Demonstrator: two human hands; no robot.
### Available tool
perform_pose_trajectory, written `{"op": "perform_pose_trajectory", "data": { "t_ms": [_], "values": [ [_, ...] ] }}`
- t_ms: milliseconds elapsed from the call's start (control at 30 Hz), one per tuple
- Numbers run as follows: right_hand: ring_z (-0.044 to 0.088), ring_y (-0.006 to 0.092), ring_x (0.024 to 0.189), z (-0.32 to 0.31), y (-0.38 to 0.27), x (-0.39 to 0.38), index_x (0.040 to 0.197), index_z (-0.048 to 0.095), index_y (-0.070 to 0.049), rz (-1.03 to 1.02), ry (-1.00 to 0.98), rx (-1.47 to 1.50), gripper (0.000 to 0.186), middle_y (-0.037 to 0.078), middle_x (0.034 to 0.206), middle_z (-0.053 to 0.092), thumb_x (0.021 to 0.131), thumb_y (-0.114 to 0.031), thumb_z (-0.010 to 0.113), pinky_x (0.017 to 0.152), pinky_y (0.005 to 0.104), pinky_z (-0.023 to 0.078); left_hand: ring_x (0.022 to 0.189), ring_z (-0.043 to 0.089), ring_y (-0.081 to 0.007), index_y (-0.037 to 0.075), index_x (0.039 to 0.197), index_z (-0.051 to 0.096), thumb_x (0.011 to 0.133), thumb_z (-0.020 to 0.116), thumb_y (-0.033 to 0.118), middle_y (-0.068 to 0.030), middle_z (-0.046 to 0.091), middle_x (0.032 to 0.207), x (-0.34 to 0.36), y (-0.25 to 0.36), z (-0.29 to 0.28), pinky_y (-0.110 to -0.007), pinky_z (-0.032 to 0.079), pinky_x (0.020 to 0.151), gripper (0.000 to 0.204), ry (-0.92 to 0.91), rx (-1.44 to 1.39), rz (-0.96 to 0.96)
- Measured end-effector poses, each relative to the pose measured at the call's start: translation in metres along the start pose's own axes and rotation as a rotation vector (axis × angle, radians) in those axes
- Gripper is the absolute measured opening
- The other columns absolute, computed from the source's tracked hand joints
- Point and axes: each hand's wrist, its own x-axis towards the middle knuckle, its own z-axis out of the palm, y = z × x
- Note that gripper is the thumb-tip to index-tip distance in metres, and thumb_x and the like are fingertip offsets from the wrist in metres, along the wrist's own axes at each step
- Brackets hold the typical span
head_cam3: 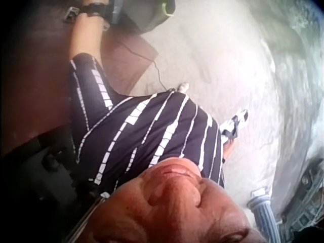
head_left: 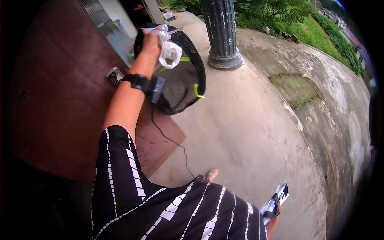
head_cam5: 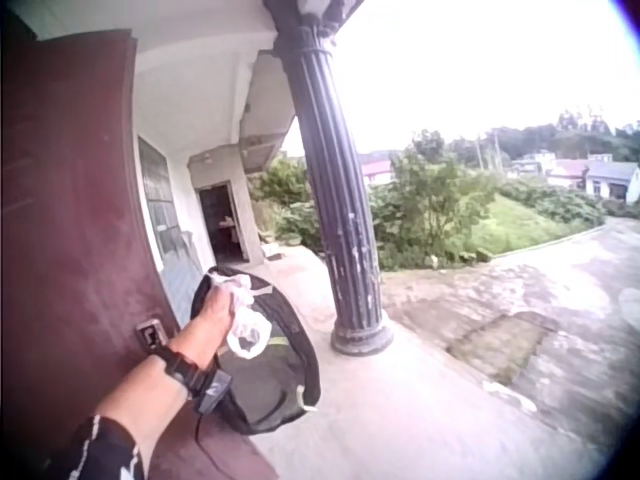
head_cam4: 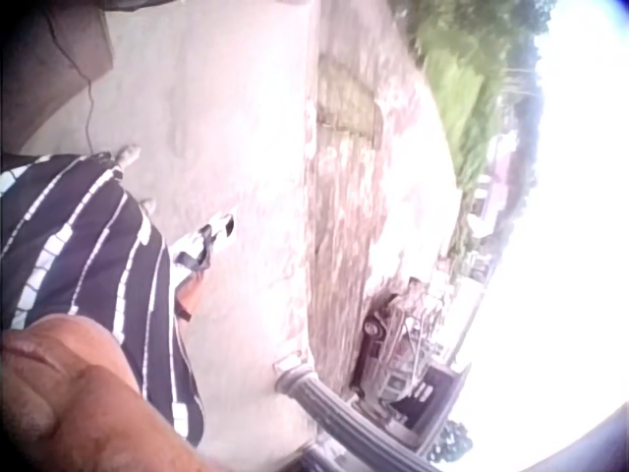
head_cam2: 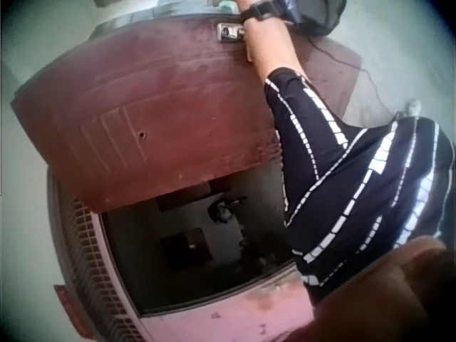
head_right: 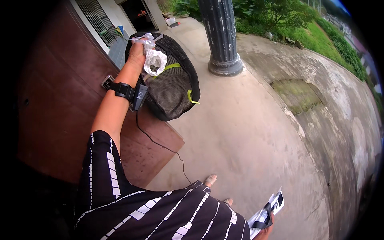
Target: Repairing a broken wooden stool using adhesive tape.
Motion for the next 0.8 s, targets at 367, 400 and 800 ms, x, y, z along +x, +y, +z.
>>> {"op": "perform_pose_trajectory", "data": {
  "t_ms": [367,400,800],
  "values": [
    [0.055,0.0213,0.099,-0.008,0.001,0.002,0.121,0.045,-0.001,-0.012,-0.027,-0.001,0.049,0.010,0.111,0.055,0.088,-0.037,0.048,0.086,0.0345,0.044,0.069,0.057,-0.0296,0.019,0.139,-0.005,0.075,0.052,0.000,-0.0212,0.050,0.104,0.005,0.002,-0.021,-0.036,0.050,0.047,0.088,-0.073,0.035,-0.101],
    [0.055,0.0213,0.099,-0.008,0.001,0.003,0.121,0.045,-0.001,-0.013,-0.028,0.001,0.049,0.010,0.111,0.055,0.088,-0.037,0.048,0.085,0.0345,0.044,0.070,0.057,-0.0295,0.019,0.139,-0.005,0.075,0.052,-0.001,-0.0212,0.050,0.104,0.004,0.002,-0.021,-0.036,0.050,0.047,0.089,-0.074,0.032,-0.113],
    [0.057,0.0211,0.095,-0.016,0.003,-0.004,0.118,0.049,-0.002,-0.017,-0.023,-0.001,0.044,0.010,0.107,0.058,0.088,-0.034,0.048,0.083,0.0348,0.046,0.068,0.056,-0.0297,0.017,0.134,0.004,0.072,0.055,-0.001,-0.0211,0.048,0.098,-0.009,0.001,-0.017,-0.037,0.047,0.042,0.082,-0.125,0.020,-0.104]
  ]
}}
